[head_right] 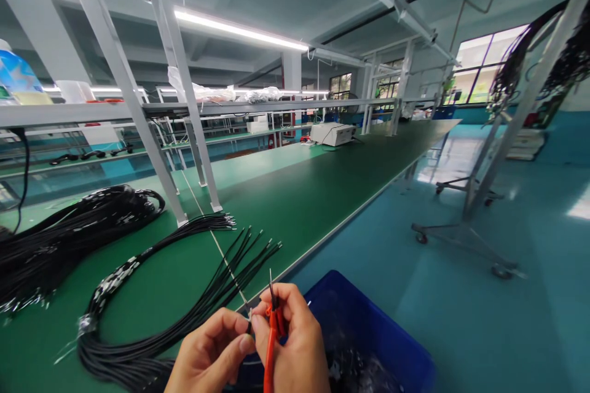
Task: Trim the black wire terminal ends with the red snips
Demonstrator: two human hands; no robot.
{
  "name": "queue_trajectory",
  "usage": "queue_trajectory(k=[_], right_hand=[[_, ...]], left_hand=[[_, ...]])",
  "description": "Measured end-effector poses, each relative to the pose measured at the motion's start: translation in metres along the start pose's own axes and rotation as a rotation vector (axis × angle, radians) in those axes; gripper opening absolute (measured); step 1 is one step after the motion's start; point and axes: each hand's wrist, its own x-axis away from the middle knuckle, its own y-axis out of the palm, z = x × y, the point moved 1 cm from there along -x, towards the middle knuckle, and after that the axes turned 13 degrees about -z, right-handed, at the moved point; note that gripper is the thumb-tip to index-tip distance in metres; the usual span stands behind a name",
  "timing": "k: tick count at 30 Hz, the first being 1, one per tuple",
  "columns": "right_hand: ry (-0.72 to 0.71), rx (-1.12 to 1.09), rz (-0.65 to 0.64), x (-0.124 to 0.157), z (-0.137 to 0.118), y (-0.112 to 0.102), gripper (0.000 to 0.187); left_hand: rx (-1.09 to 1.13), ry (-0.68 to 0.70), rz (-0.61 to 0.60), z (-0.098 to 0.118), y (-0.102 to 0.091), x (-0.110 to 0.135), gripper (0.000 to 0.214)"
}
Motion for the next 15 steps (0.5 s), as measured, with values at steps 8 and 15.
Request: queue_trajectory(k=[8,15], right_hand=[[0.042,-0.064,0.006,-0.002,0.0044,0.0012,0.013],[-0.054,-0.056,0.154,0.0055,0.0051,-0.0005,0.01]], left_hand=[[-0.057,0.01,0.042,-0.0039,0.0042,0.0036,0.039],[0.055,-0.016,0.033,0.0033,0.0023,0.0024,0.045]])
